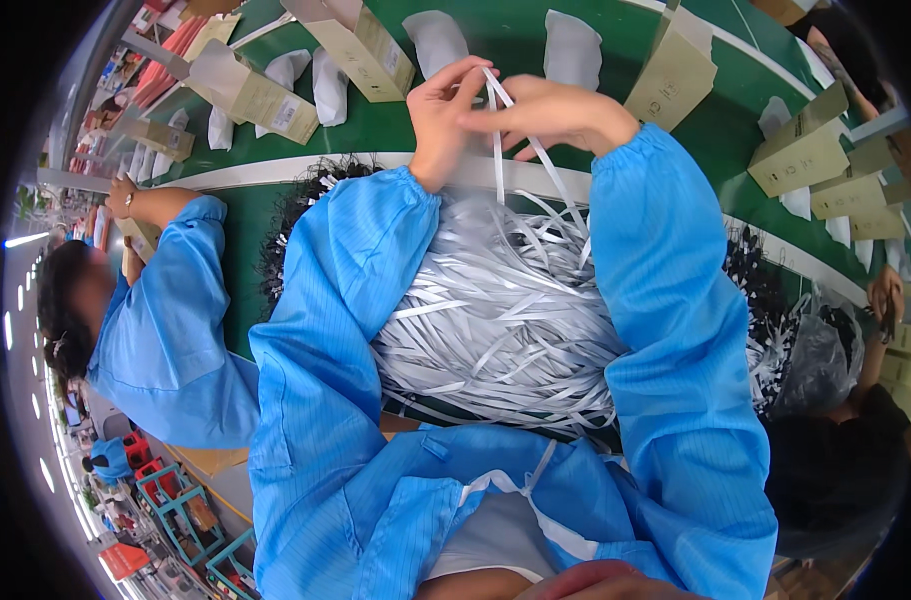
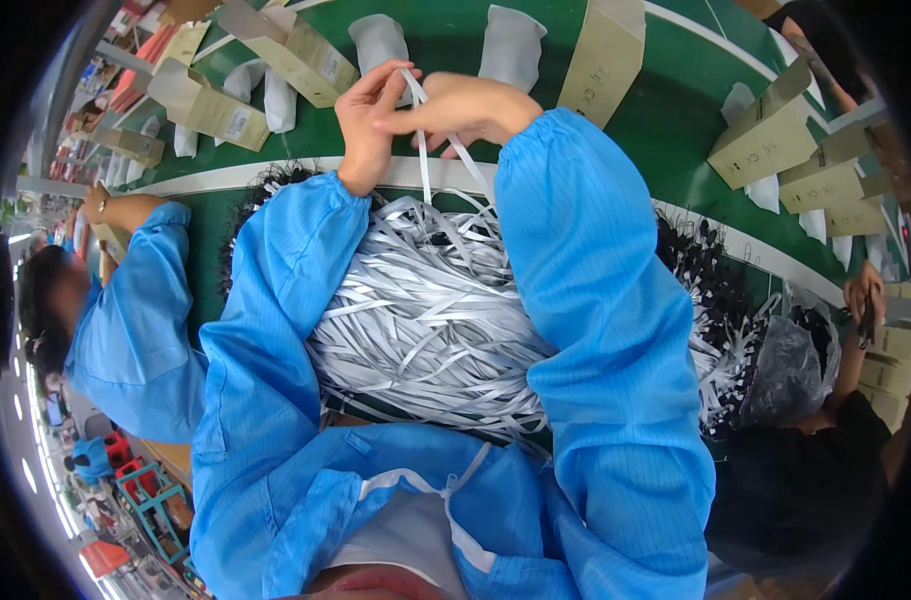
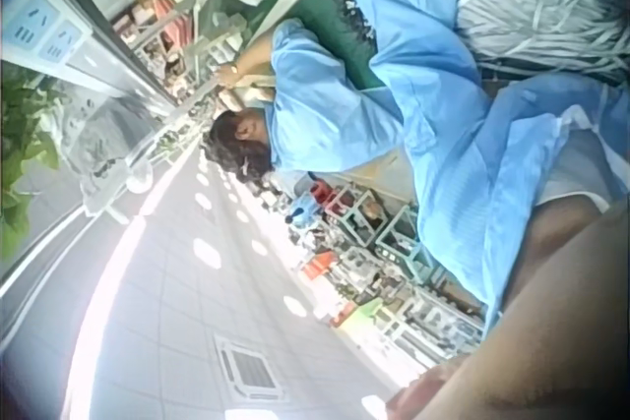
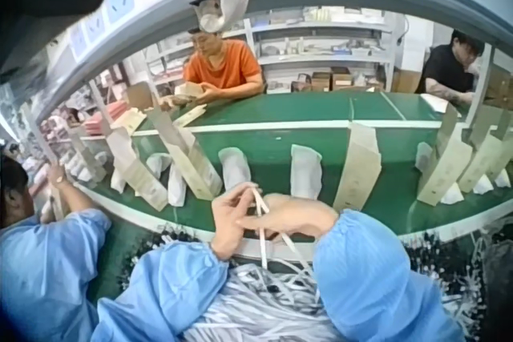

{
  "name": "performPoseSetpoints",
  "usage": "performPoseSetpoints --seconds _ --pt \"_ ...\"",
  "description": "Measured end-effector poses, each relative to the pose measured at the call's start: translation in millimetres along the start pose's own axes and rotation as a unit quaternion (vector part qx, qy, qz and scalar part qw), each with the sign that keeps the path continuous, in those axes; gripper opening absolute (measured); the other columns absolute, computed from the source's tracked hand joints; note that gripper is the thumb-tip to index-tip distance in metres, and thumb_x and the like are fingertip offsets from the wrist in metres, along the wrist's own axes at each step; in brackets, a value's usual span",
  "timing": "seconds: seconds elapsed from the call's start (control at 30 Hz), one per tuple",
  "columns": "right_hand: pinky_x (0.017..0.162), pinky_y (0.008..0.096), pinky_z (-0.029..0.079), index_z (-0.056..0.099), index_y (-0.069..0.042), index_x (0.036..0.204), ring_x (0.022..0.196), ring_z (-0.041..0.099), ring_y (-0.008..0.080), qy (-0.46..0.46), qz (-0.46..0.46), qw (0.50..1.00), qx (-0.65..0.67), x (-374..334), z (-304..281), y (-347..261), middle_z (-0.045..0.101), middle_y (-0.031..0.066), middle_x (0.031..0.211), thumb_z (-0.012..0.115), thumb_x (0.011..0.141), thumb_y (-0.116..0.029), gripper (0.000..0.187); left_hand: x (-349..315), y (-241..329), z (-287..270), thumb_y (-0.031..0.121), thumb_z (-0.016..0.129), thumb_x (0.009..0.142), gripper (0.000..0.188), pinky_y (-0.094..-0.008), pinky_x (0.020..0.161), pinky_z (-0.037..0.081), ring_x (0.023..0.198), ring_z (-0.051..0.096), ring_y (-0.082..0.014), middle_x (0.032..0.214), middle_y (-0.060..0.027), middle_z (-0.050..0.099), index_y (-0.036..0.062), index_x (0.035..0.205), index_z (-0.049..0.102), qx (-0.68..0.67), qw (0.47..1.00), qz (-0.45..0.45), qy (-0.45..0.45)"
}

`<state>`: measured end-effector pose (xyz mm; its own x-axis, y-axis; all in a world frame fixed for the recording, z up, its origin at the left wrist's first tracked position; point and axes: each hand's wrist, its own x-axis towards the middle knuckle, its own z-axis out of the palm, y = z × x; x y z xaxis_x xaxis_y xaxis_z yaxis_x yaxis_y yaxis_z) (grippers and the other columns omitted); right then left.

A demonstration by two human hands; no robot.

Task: Sorting cable bundles, tying them with white strips, and packaging them into cardboard boxes.

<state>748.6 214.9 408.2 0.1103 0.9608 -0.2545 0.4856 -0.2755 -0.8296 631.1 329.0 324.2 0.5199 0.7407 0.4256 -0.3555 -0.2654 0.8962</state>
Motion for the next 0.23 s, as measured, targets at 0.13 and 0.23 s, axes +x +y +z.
performPoseSetpoints --seconds 0.13,0.23 --pt "0.094 0.0376 0.057 0.056 -0.001 0.127 0.099 0.07 0.0221 -0.232 -0.025 0.959 0.163 10.5 -5.3 23.4 0.068 0.0134 0.112 0.07 0.095 -0.049 0.06 -2.7 5.8 -0.2 0.009 0.064 0.099 0.017 -0.0214 0.076 0.048 0.085 0.062 -0.0073 0.099 -0.0026 0.074 0.0012 0.11 0.074 0.003 0.999 0.011 0.048" --pt "0.098 0.0396 0.056 0.053 -0.002 0.133 0.118 0.065 0.0294 -0.378 0.007 0.895 0.235 10.9 -14.5 36.6 0.062 0.0159 0.13 0.071 0.094 -0.046 0.062 0.0 1.8 0.8 0.011 0.064 0.099 0.017 -0.0203 0.075 0.047 0.086 0.062 -0.007 0.099 -0.0023 0.074 0.0026 0.11 0.074 -0.002 0.996 0.049 0.076"
